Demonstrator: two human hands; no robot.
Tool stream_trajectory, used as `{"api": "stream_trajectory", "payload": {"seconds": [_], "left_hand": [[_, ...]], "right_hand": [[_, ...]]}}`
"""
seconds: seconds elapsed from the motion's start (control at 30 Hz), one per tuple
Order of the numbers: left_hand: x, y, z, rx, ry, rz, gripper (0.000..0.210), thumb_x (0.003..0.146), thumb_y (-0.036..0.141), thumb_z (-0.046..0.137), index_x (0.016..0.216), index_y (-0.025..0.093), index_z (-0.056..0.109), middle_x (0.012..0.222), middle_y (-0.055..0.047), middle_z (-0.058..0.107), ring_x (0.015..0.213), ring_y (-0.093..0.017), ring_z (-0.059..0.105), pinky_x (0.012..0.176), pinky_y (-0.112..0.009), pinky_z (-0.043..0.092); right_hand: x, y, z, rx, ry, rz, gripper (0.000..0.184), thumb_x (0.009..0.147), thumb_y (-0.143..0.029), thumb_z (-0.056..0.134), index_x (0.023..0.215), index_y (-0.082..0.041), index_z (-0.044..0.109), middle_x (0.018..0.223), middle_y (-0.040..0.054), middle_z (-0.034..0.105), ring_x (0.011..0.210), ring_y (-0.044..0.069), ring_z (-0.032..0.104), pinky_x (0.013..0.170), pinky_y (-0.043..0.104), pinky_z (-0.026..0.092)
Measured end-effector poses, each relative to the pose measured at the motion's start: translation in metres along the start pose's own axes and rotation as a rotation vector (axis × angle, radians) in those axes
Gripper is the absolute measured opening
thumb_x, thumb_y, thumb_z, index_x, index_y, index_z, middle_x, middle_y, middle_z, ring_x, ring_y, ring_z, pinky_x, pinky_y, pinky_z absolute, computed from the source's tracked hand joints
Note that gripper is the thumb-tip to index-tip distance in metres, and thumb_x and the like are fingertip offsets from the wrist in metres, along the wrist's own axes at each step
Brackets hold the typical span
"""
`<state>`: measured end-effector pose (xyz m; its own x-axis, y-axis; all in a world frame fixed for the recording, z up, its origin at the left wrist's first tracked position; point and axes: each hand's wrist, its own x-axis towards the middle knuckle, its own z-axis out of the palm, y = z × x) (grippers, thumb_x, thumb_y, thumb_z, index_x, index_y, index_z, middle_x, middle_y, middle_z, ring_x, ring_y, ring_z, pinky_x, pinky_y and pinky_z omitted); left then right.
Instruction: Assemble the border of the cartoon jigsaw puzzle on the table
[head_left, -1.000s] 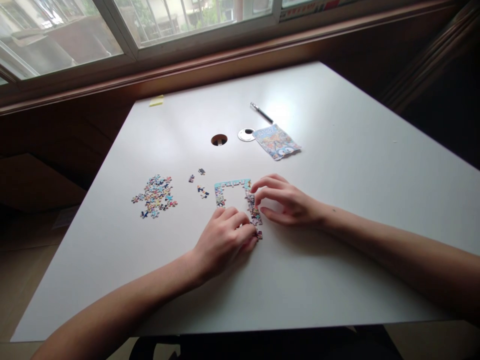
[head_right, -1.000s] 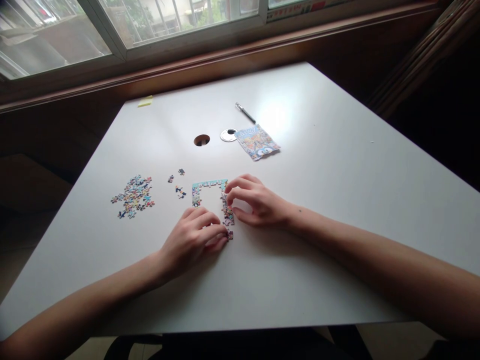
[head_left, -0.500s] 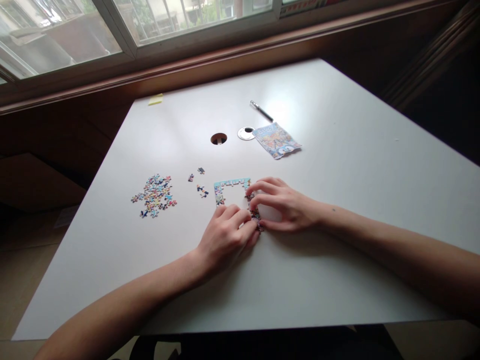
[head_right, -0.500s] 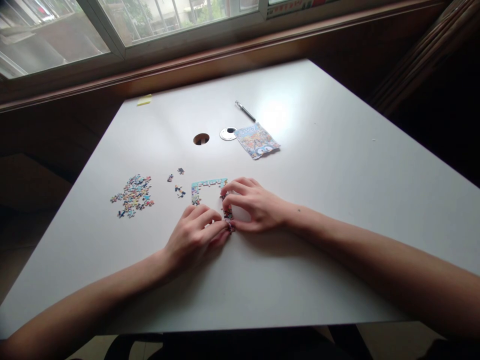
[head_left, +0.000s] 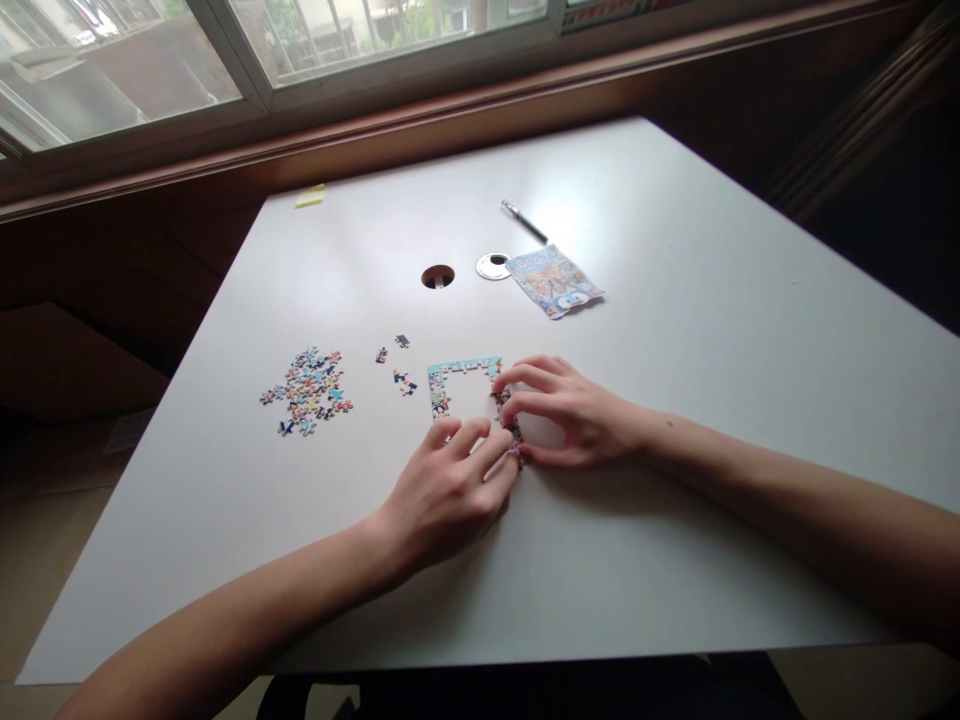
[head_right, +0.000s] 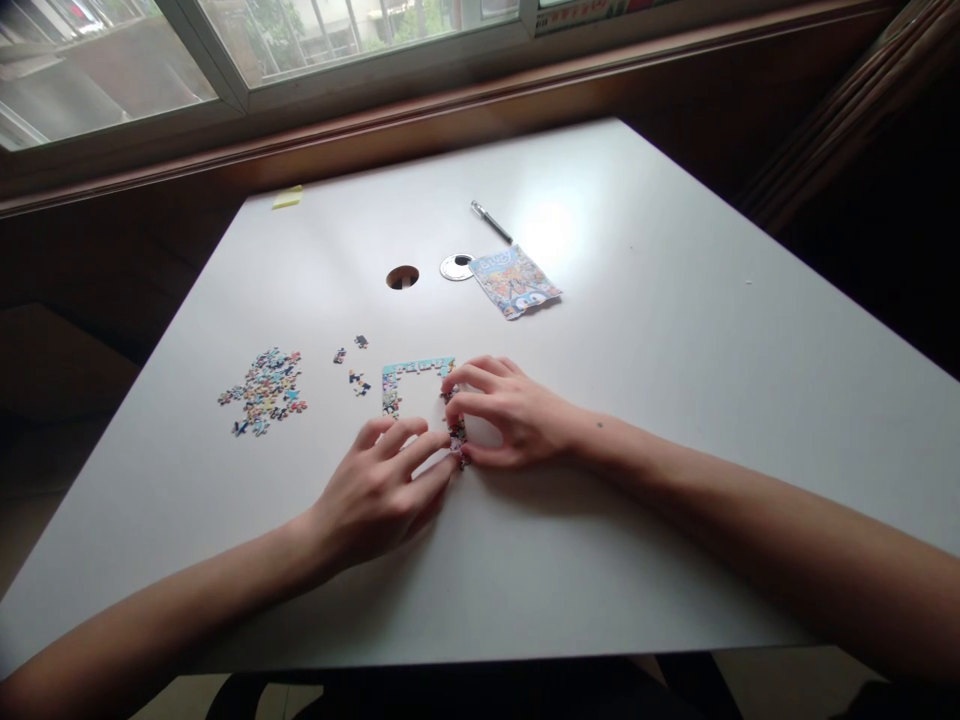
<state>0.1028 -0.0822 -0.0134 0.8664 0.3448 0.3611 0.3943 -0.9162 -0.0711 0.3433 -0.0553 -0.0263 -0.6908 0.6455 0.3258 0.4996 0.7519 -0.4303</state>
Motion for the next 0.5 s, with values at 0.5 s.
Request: {"api": "stream_trajectory", "payload": {"seconds": [0.5], "left_hand": [[-0.018,-0.047,-0.020,-0.105,0.197,-0.187,0.014,0.079,0.008,0.060,0.078,0.022,0.060,0.085,0.001,0.073,0.090,-0.021,0.062,0.084,-0.039,0.042]], "right_hand": [[-0.001,0.001,-0.007,0.089,0.020,-0.030,0.016,0.081,-0.021,0.066,0.096,-0.027,0.065,0.127,0.0081,0.059,0.120,0.028,0.050,0.106,0.049,0.041]]}}
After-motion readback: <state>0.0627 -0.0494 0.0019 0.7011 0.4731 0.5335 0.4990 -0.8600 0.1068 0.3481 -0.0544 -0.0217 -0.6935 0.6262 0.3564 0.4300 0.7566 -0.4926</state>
